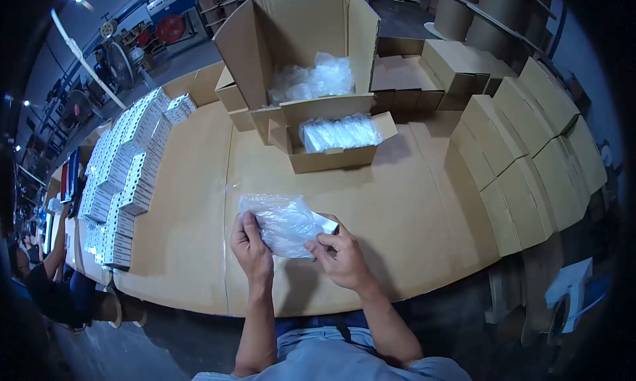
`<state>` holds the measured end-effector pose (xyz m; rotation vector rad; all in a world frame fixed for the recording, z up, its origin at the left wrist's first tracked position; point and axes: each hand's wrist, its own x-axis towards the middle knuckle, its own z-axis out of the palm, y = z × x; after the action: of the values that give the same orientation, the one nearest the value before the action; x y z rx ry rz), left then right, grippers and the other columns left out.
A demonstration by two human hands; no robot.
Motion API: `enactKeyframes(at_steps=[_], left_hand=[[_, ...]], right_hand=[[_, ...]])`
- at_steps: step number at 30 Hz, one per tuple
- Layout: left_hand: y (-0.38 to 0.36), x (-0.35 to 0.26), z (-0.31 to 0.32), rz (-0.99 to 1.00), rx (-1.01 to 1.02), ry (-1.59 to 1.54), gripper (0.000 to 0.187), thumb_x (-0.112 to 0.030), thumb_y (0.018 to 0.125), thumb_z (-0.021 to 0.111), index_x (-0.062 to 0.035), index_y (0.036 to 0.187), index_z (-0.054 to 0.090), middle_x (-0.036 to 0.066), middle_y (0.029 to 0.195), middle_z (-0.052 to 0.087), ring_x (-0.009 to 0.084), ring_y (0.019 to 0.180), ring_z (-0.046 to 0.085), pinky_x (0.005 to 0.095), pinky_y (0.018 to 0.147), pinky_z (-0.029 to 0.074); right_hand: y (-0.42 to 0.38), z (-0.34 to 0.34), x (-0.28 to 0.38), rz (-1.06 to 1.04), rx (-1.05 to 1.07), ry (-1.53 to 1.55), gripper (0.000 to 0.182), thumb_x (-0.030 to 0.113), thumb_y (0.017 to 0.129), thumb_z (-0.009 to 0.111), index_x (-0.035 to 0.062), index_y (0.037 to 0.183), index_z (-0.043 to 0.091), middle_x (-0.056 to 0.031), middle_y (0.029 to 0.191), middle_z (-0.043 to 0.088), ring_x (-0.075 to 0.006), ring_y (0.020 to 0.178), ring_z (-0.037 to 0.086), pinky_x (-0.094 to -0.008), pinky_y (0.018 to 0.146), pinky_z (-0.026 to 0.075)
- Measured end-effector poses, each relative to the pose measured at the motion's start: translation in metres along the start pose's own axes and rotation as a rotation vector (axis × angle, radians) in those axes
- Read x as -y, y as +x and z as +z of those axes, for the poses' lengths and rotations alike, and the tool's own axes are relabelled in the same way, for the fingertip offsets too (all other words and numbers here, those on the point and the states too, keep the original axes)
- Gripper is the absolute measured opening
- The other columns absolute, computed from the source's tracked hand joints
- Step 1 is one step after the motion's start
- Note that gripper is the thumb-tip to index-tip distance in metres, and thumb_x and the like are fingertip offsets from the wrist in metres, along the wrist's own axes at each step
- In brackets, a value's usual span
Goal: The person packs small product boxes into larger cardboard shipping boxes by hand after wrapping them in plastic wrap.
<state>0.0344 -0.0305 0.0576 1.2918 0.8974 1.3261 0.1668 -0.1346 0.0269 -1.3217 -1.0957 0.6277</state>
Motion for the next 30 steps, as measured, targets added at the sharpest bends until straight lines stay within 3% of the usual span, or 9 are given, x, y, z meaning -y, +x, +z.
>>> enactKeyframes(at_steps=[6, 9, 10, 11, 13, 18, 23, 27, 30], left_hand=[[-0.017, 0.022, -0.02, 0.004, 0.134, 0.093, 0.026, -0.021, 0.11, 0.045, -0.0023, 0.096, 0.057, -0.004, 0.08, 0.05, 0.0044, 0.074, 0.044, 0.023, 0.064, 0.038], [-0.023, 0.021, -0.019, -0.006, 0.057, 0.168, 0.018, -0.016, 0.106, 0.054, -0.001, 0.097, 0.058, 0.001, 0.084, 0.054, 0.007, 0.078, 0.049, 0.0232, 0.064, 0.04], [-0.02, 0.023, -0.02, 0.097, -0.018, 0.158, 0.013, -0.012, 0.098, 0.065, -0.0008, 0.102, 0.061, 0.009, 0.099, 0.059, 0.0154, 0.088, 0.058, 0.0286, 0.072, 0.047], [-0.019, 0.019, -0.026, 0.295, -0.003, 0.331, 0.017, -0.013, 0.092, 0.071, -0.0024, 0.103, 0.062, 0.011, 0.104, 0.06, 0.0203, 0.092, 0.059, 0.0328, 0.076, 0.048], [-0.013, -0.01, -0.026, 0.591, 0.136, 0.579, 0.027, -0.015, 0.083, 0.079, -0.004, 0.103, 0.064, 0.012, 0.108, 0.061, 0.0272, 0.097, 0.06, 0.0395, 0.082, 0.048], [0.005, -0.025, -0.016, 0.821, 0.614, 0.785, 0.035, -0.02, 0.073, 0.087, -0.0065, 0.096, 0.065, 0.007, 0.105, 0.063, 0.0309, 0.101, 0.06, 0.0456, 0.086, 0.048], [0.015, -0.02, -0.009, 0.564, 0.817, 0.767, 0.013, -0.007, 0.09, 0.071, -0.0042, 0.099, 0.062, 0.013, 0.074, 0.067, 0.0317, 0.065, 0.066, 0.0384, 0.061, 0.052], [0.025, -0.011, 0.0, 0.56, 0.641, 0.635, 0.019, -0.013, 0.091, 0.072, -0.0116, 0.107, 0.063, 0.007, 0.074, 0.073, 0.024, 0.057, 0.068, 0.0351, 0.052, 0.052], [0.03, -0.013, -0.001, 0.311, 0.426, 0.324, 0.028, -0.005, 0.087, 0.078, -0.0065, 0.11, 0.062, 0.008, 0.068, 0.071, 0.0118, 0.059, 0.07, 0.0237, 0.049, 0.048]], right_hand=[[-0.015, 0.0, -0.001, 0.08, -0.036, -0.029, 0.025, 0.014, 0.089, 0.078, -0.0084, 0.089, 0.067, -0.0169, 0.12, 0.062, -0.0219, 0.096, 0.063, -0.0324, 0.077, 0.053], [-0.016, 0.007, 0.001, 0.077, -0.128, -0.028, 0.024, 0.012, 0.087, 0.079, -0.0087, 0.09, 0.068, -0.0184, 0.123, 0.062, -0.026, 0.104, 0.063, -0.0336, 0.083, 0.053], [-0.015, 0.009, 0.006, 0.046, -0.159, -0.058, 0.024, 0.012, 0.086, 0.08, -0.0087, 0.091, 0.068, -0.019, 0.125, 0.062, -0.0272, 0.106, 0.064, -0.0338, 0.085, 0.053], [-0.013, 0.006, 0.015, -0.094, -0.157, -0.249, 0.022, 0.009, 0.085, 0.08, -0.0089, 0.091, 0.068, -0.0205, 0.128, 0.061, -0.0301, 0.108, 0.064, -0.0347, 0.09, 0.052], [-0.013, 0.006, 0.012, -0.071, -0.166, -0.232, 0.02, 0.007, 0.083, 0.079, -0.0086, 0.091, 0.068, -0.0213, 0.128, 0.061, -0.0316, 0.111, 0.064, -0.0365, 0.092, 0.052], [-0.011, 0.0, 0.015, -0.16, -0.063, -0.32, 0.018, 0.002, 0.08, 0.078, -0.0067, 0.092, 0.069, -0.0235, 0.131, 0.057, -0.0365, 0.116, 0.062, -0.0406, 0.095, 0.052], [-0.014, -0.011, 0.017, -0.102, 0.046, -0.356, 0.016, 0.007, 0.085, 0.076, -0.0053, 0.089, 0.067, -0.0218, 0.136, 0.053, -0.0381, 0.114, 0.062, -0.0434, 0.095, 0.05], [-0.02, -0.02, 0.006, -0.012, 0.09, -0.322, 0.018, 0.012, 0.089, 0.074, -0.005, 0.092, 0.069, -0.0202, 0.132, 0.054, -0.0366, 0.107, 0.063, -0.0411, 0.091, 0.05], [-0.02, -0.023, 0.005, 0.026, 0.087, -0.266, 0.02, 0.014, 0.089, 0.076, -0.0049, 0.092, 0.069, -0.0194, 0.128, 0.057, -0.0327, 0.1, 0.063, -0.0391, 0.086, 0.051]])
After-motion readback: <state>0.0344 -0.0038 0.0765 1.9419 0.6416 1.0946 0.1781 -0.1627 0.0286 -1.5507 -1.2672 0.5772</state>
